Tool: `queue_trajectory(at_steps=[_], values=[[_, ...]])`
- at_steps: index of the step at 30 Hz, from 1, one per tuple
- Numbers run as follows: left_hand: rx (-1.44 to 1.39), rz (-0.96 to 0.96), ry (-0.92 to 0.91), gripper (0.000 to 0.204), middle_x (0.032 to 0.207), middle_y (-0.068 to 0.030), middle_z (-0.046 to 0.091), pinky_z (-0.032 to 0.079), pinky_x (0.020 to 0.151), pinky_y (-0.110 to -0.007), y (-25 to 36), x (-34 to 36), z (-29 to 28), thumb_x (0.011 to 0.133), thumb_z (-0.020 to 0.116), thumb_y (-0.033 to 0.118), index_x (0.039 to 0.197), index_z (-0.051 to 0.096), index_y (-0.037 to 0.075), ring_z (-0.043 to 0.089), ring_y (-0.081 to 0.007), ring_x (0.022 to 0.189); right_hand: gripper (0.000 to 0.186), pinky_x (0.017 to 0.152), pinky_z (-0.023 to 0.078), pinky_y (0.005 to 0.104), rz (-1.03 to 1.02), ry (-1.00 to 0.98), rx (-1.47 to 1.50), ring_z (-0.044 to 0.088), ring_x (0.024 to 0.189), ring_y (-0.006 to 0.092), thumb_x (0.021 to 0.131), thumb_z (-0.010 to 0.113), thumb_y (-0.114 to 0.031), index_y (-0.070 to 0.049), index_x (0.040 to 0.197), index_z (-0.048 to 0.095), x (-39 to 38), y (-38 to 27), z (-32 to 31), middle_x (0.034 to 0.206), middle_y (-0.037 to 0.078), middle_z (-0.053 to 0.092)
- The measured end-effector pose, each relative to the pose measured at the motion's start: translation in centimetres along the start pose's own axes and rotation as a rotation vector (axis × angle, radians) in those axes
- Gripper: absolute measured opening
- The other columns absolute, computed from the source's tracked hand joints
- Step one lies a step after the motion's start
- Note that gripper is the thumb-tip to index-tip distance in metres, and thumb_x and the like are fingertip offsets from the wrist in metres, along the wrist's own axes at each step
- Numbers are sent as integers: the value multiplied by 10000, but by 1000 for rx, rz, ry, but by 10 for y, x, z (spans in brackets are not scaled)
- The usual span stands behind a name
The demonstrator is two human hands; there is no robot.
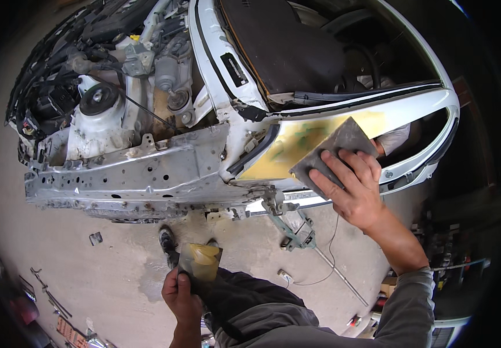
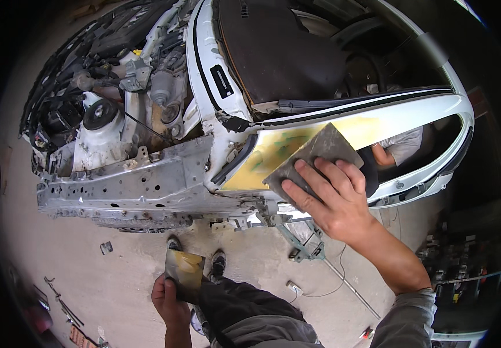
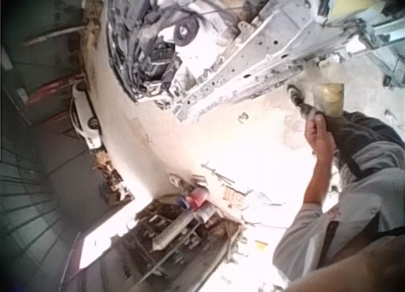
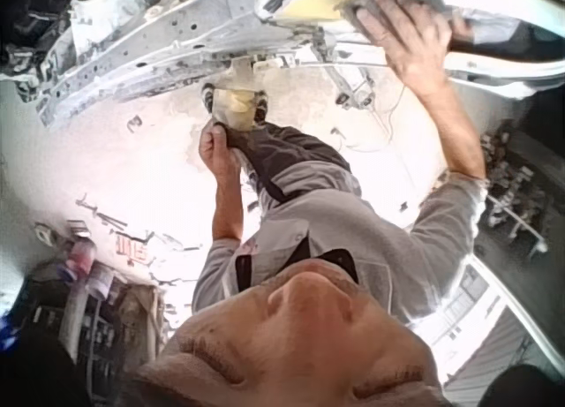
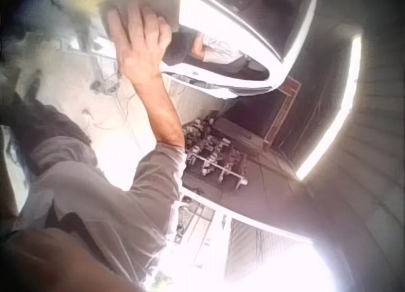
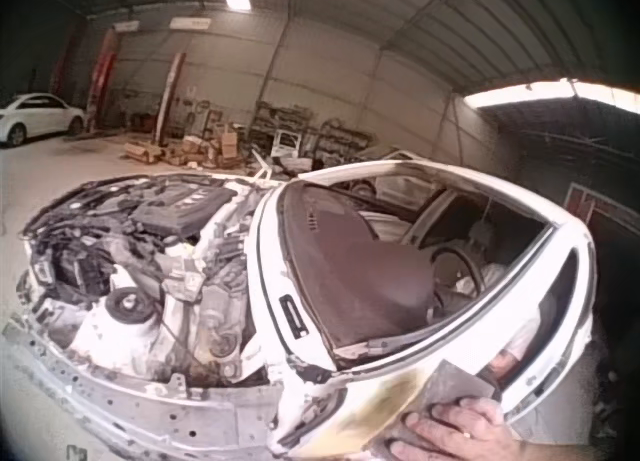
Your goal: The person scoops yellow body filler from a container, mixes it on a metal sheet, and applies it to the front fender area of a white car using a spreader. They then smooth the filler along the fender edge and door frame.
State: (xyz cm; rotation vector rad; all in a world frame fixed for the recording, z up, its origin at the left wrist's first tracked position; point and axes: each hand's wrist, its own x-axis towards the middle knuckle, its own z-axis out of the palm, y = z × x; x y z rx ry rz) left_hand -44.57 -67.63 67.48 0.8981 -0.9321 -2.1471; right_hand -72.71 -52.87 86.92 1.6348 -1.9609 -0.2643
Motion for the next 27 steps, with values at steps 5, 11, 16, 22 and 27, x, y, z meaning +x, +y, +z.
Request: queue_trajectory(at_steps=[5,11,16,22,27], values=[[43,78,-317,260,922,-56,627,444,770,-246,47,5,46,871,637,147,1037,595,-49,552,-100,827,390,904,407,372,510,91,1093,551,1048,284,748,611,-4,-35,1137,613,-18,-52,-56,1167,137,588],[57,12,-563,262,981,-53,621,424,801,-225,85,19,97,896,593,94,1104,570,-62,542,-86,868,280,874,423,272,912,40,1709,576,1014,197,917,523,-46,-12,1192,567,-31,-107,-68,1117,120,618],[172,73,-564,315,1055,-77,616,415,862,-242,121,60,107,937,535,141,1169,534,-73,544,-96,937,204,816,452,245,1480,579,1855,560,874,87,934,507,-51,31,1104,586,-23,-139,-47,978,40,631],[327,138,-669,336,1073,-83,604,420,865,-247,156,87,91,948,507,159,1189,515,-76,553,-118,956,467,843,457,413,971,356,531,554,960,317,607,602,44,-74,1055,658,71,-190,-67,1064,128,580],[375,50,-758,319,1086,-102,596,423,867,-254,179,95,83,950,492,138,1179,515,-84,550,-120,950,532,894,425,448,969,252,296,522,1002,299,575,607,-58,-116,1102,655,101,-215,-76,1123,107,554]])
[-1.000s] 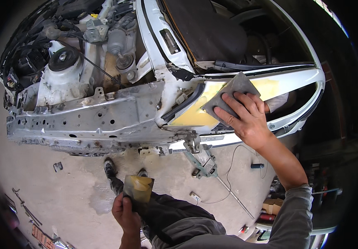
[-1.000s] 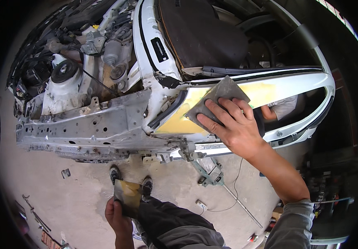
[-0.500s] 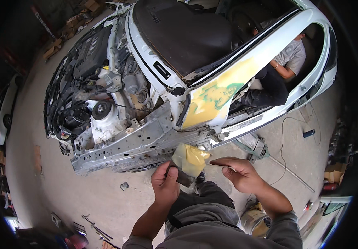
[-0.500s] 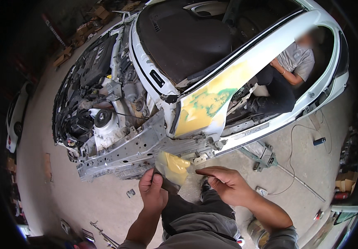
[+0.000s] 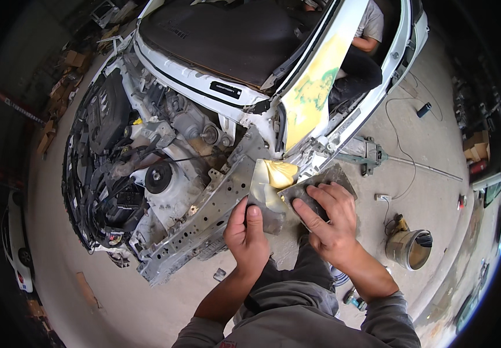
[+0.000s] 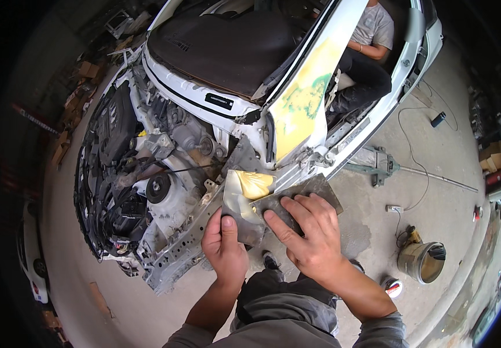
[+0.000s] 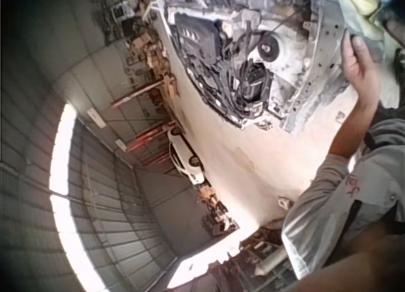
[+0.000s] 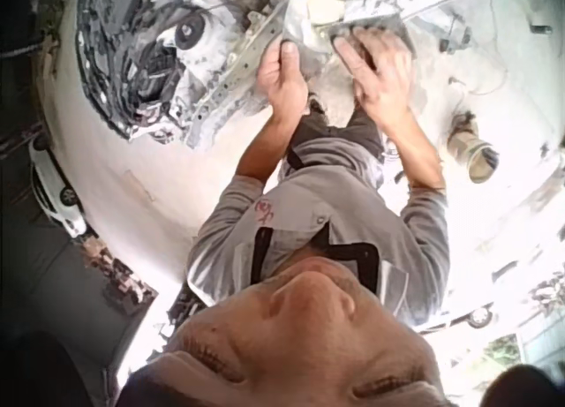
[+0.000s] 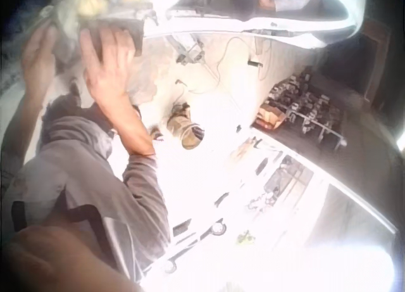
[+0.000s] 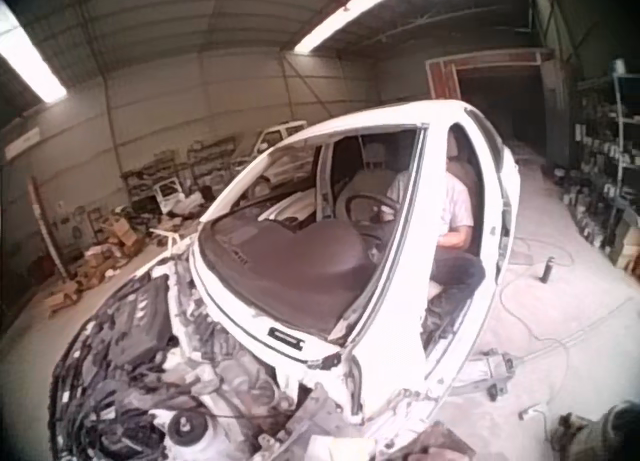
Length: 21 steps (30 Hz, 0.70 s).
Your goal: The person scoops yellow body filler from a container, mixes it on a metal sheet, and applies it to the front fender area of a white car using a spreader. They then smooth the filler along the fender edge and door frame.
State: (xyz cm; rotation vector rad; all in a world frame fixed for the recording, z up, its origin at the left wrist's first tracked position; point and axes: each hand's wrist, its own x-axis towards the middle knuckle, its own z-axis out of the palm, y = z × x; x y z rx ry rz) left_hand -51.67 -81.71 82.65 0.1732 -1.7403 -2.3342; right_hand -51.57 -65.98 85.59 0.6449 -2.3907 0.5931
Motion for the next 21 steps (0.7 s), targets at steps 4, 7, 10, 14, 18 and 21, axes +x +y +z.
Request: queue_trajectory(at_steps=[4,7,10,14,18,21], values=[[36,4,-64,314,1078,-100,596,421,866,-252,-10,1,-10,948,492,132,1173,517,-85,547,-123,950,542,915,415,441,35,-123,-40,521,1011,282,570,606,-51,-124,1105,654,-5,-11,-5,1118,98,556],[66,47,-51,307,1061,-94,598,429,857,-258,-19,9,-21,942,504,139,1158,528,-78,549,-126,939,566,926,409,434,47,-226,43,519,1020,277,556,604,-32,-121,1114,648,-14,-8,-5,1114,95,555],[-2,121,111,282,1013,-85,615,442,819,-255,-27,20,-36,938,506,130,1124,551,-77,559,-117,889,564,908,412,436,140,-46,-18,517,1010,304,571,581,22,-113,1115,644,-9,28,14,1112,107,550],[79,25,136,300,1067,-97,597,446,850,-284,-57,8,-78,947,471,152,1146,530,-64,564,-147,942,579,917,397,444,61,72,-175,505,1033,301,595,564,33,-130,1148,622,23,89,56,1132,106,550],[257,-101,199,332,999,-93,608,445,835,-284,-87,-29,-117,918,488,191,1089,554,-86,565,-143,905,567,956,372,447,-62,65,-280,506,1052,266,603,575,1,-152,1147,621,46,121,78,1147,87,553],[319,-259,237,311,884,-64,616,441,736,-262,-100,-48,-134,884,544,204,991,598,-83,536,-124,795,550,968,362,447,-84,45,-320,507,1057,254,609,582,-13,-162,1137,625,55,130,83,1149,78,556]])
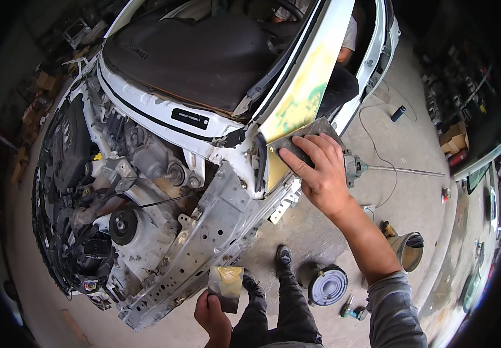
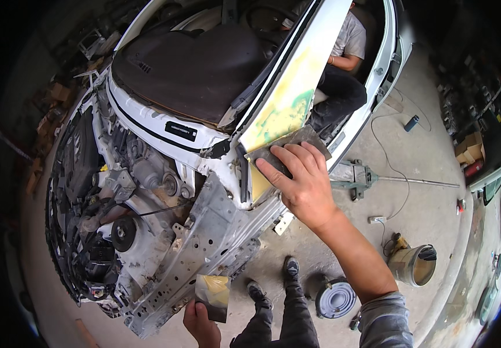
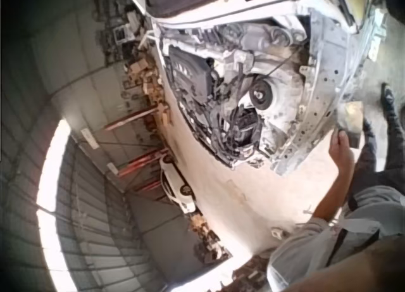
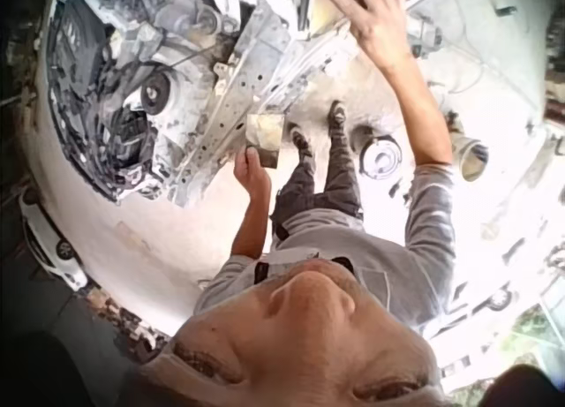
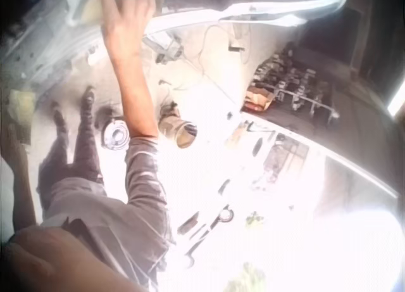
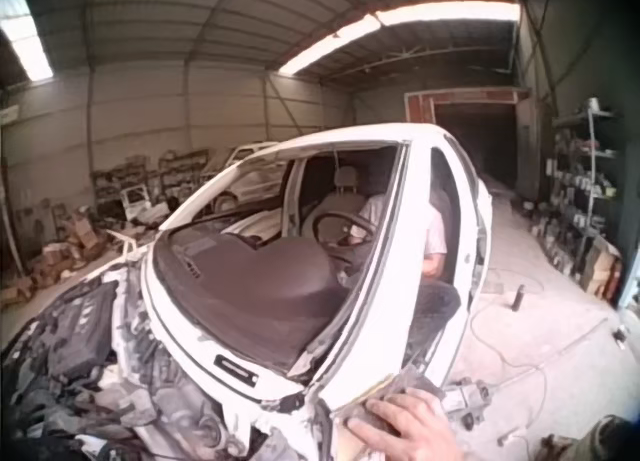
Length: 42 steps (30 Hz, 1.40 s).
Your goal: The person scoops yellow body filler from a container, mixes it on a metal sheet, and applies it to the front fender area of a white car using a spreader. They then smooth the filler along the fender edge and door frame.
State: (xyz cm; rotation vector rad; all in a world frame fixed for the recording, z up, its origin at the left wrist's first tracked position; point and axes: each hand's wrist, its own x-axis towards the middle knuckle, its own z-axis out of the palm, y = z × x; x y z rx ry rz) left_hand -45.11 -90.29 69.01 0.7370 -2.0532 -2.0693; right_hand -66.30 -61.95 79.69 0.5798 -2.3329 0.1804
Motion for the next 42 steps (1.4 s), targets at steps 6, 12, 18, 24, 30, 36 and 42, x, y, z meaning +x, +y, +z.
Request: queue_trajectory(at_steps=[6,12,18,24,30,36,42], values=[[233,23,-56,343,879,-73,625,445,734,-264,-21,-7,-11,875,553,245,992,608,-73,548,-136,800,558,973,356,443,-43,-58,-11,506,1061,251,603,592,-17,-165,1141,625,12,11,4,1145,75,557],[143,-80,-86,340,891,-81,629,445,747,-262,-19,-8,-5,875,556,239,989,609,-77,557,-136,810,562,973,354,445,-17,-42,5,504,1064,258,596,590,-13,-158,1138,633,5,8,15,1159,78,557],[191,-130,-119,307,925,-97,626,454,723,-284,5,-7,4,918,517,202,1049,598,-64,556,-161,806,548,958,362,447,44,16,39,507,1059,253,621,566,-26,-184,1141,636,-29,-4,39,1180,66,553],[98,-183,-103,283,929,-74,621,450,718,-279,-4,-6,1,920,527,180,1049,601,-61,546,-137,808,558,954,368,450,87,52,106,505,1063,271,620,587,-30,-194,1152,629,-80,-22,68,1184,77,544],[81,-183,-134,279,934,-64,617,451,719,-271,-8,-5,-4,924,527,171,1057,597,-64,544,-127,810,555,960,361,462,89,-18,95,507,1055,276,618,578,-42,-181,1153,622,-85,-23,38,1182,88,547],[133,-136,-174,278,922,-64,612,453,705,-269,-11,-4,0,926,525,176,1046,597,-65,546,-128,793,528,964,358,452,-6,1,-59,504,1059,261,637,582,-49,-168,1151,623,-6,0,16,1163,83,549],[135,-174,-143,292,941,-82,615,456,723,-271,-2,-7,3,921,530,178,1061,592,-71,546,-140,823,523,970,352,450,-19,-79,-37,496,1075,258,642,581,-54,-158,1153,624,9,3,17,1167,81,552]])
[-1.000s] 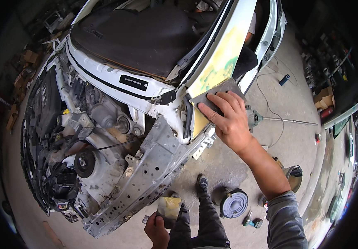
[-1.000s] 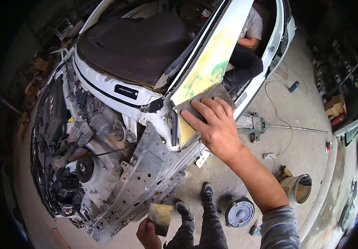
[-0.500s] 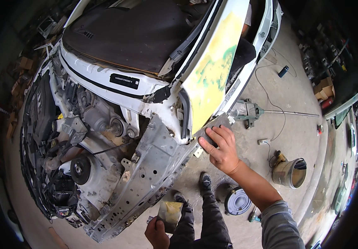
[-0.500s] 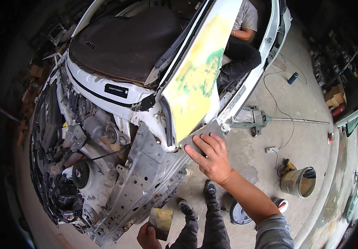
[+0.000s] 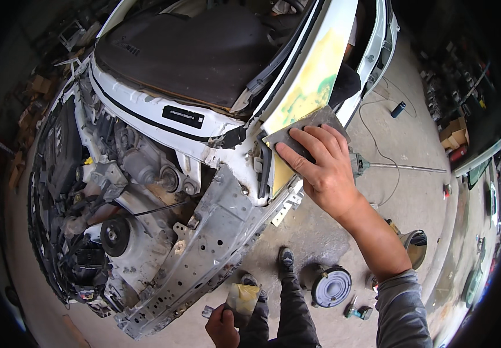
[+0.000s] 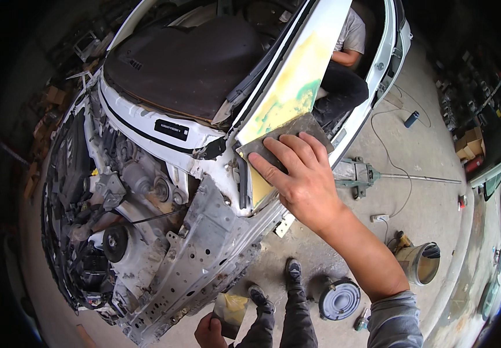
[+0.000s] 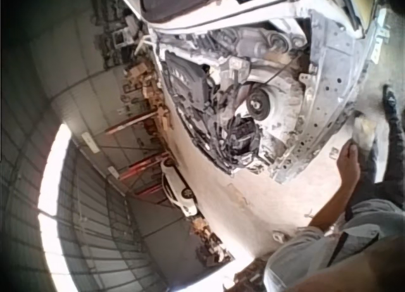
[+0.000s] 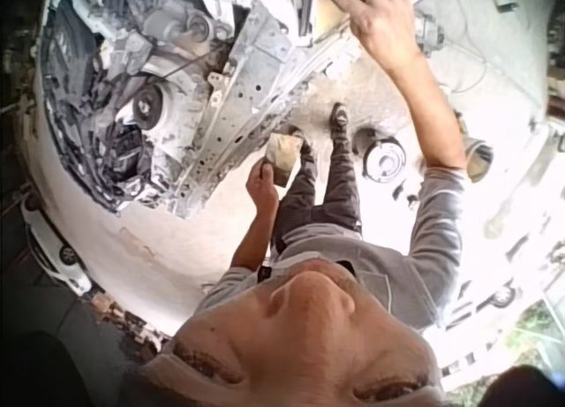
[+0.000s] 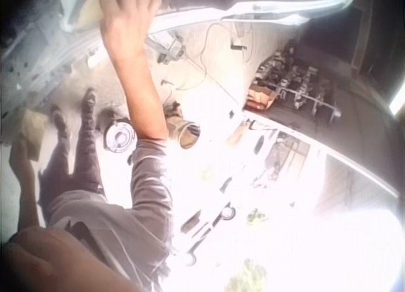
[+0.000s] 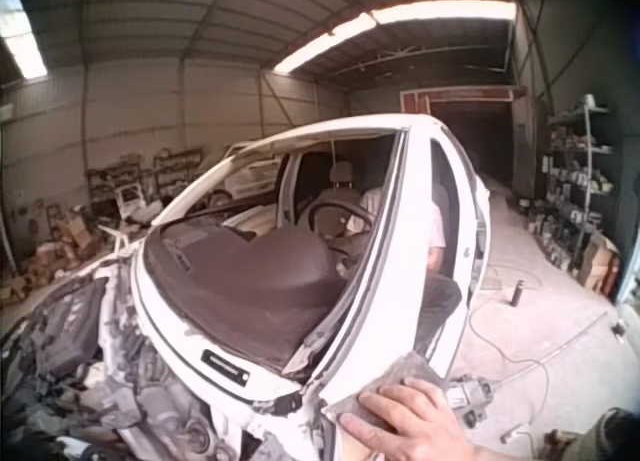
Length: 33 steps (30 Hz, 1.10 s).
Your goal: The person scoops yellow body filler from a container, mixes it on a metal sheet, and applies it to the front fender area of a white car using a spreader. They then smooth the filler along the fender edge and door frame.
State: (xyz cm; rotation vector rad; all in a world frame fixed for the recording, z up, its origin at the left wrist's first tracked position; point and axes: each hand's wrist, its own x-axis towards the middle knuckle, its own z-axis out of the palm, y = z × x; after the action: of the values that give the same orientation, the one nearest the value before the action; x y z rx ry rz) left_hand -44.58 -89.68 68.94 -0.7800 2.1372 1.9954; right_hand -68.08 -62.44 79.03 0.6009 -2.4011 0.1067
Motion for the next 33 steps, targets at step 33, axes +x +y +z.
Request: queue_trajectory(at_steps=[33], values=[[35,-62,-35,278,917,-65,617,447,717,-278,0,8,-2,914,504,171,1030,602,-62,539,-132,809,581,971,357,450,76,88,68,508,1092,268,598,573,2,-163,1152,629,-24,6,16,1223,81,547]])
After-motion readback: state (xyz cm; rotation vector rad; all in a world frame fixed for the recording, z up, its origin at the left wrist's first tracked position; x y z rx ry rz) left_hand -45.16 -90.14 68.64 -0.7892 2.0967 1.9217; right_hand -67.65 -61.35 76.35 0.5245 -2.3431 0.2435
